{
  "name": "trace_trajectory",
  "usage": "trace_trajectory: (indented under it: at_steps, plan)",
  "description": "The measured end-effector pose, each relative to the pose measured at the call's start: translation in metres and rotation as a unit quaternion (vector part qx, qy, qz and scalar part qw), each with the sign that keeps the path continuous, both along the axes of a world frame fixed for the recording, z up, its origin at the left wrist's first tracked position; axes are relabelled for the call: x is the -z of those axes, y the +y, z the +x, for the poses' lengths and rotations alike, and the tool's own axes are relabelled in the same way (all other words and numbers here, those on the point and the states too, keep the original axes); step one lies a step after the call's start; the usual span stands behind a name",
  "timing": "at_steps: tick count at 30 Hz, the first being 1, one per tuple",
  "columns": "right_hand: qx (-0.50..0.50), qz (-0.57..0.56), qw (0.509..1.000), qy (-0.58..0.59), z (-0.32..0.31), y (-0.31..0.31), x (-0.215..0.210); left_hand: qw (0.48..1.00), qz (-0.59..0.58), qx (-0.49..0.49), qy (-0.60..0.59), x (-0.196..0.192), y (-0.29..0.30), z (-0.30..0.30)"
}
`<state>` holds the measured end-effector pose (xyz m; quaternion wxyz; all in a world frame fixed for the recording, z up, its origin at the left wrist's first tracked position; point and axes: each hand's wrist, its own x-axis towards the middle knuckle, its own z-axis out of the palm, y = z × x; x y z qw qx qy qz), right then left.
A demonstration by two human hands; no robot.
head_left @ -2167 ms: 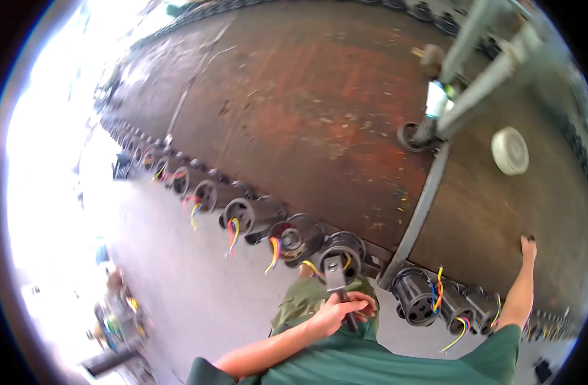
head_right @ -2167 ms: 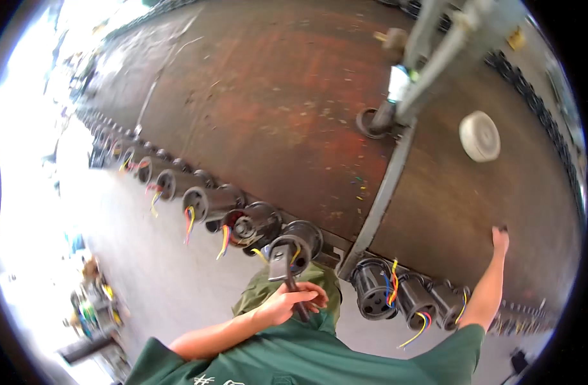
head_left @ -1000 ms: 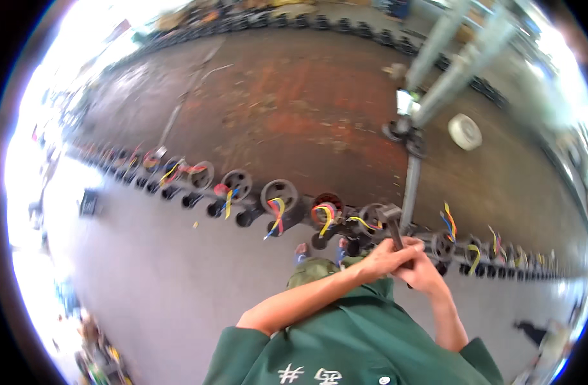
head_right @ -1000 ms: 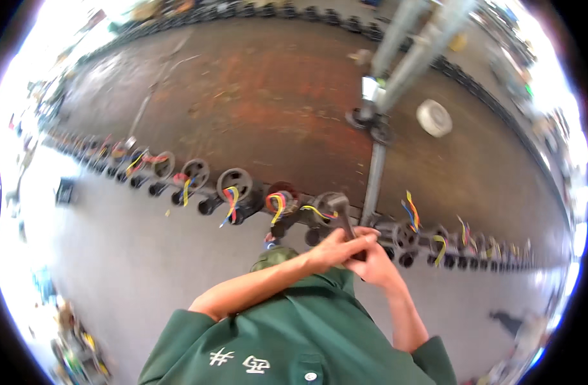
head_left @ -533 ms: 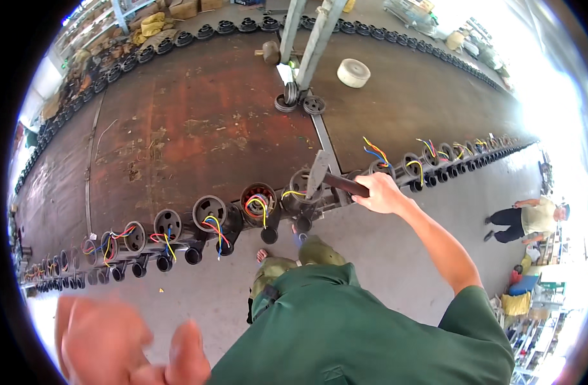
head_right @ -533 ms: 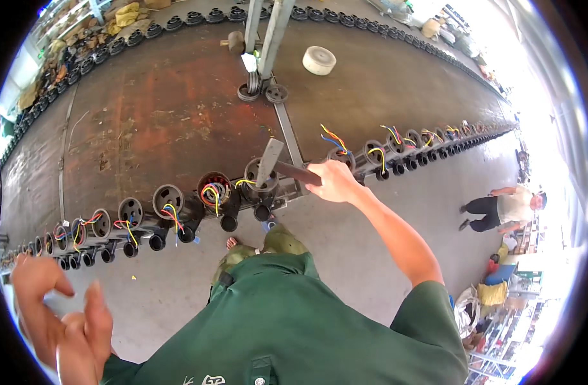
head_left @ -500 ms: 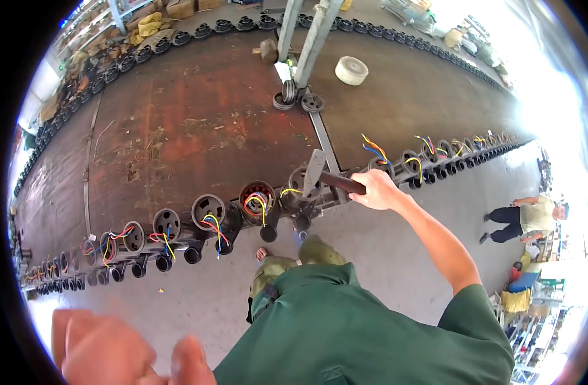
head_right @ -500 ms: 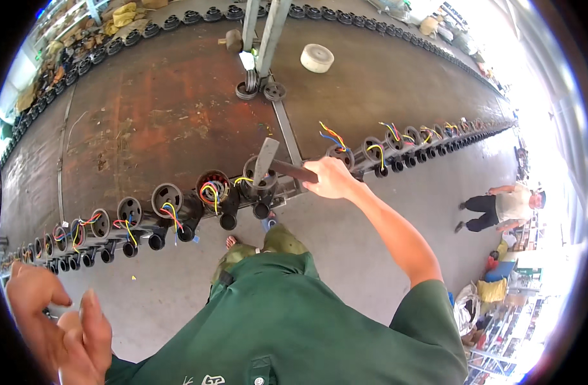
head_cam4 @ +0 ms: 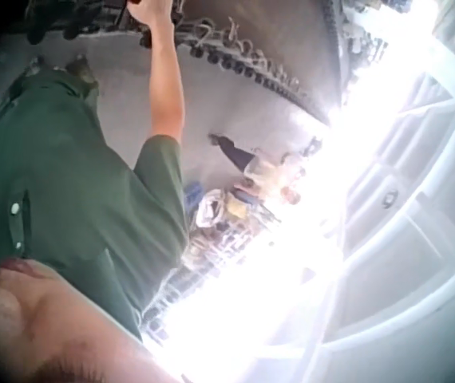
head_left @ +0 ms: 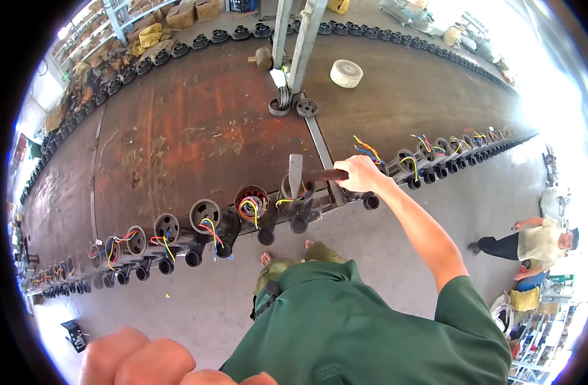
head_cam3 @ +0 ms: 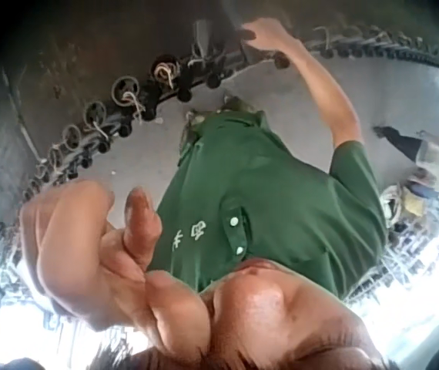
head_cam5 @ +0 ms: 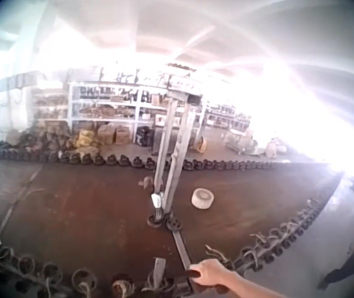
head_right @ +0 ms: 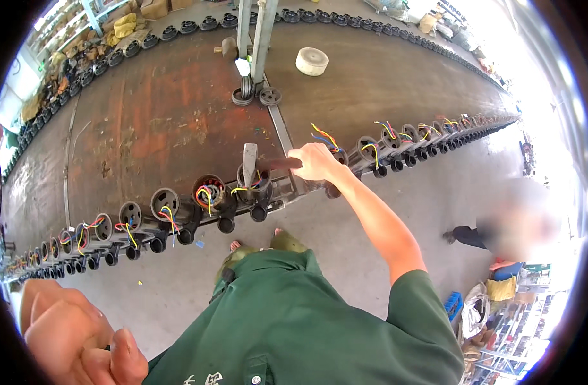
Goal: The person uses a hammer and pliers to fit and secure metal end caps onto a long row of cylindrical motor housings on an industrial bench.
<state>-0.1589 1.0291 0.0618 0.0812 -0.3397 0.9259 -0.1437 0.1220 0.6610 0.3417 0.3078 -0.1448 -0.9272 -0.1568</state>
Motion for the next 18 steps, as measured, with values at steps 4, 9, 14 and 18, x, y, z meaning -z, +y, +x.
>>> trace_trajectory:
  at_steps: [4, 9, 14, 18]
  plan:
    - [-0.019, -0.030, 0.999, 0.007, 0.003, 0.023, 0.010, 0.999, -0.007, 0.042, 0.021, -0.002, 0.017, -0.015]
    - [-0.031, -0.014, 0.990, 0.138, 0.007, 0.018, 0.030, 0.988, 0.006, 0.141, 0.056, 0.007, 0.051, -0.062]
    - [0.073, 0.019, 0.984, 0.159, 0.023, 0.008, 0.038, 0.964, -0.004, 0.253, 0.083, 0.003, 0.103, -0.106]
    - [0.124, 0.009, 0.966, 0.228, 0.038, 0.016, 0.036, 0.938, -0.002, 0.335, 0.087, 0.005, 0.142, -0.130]
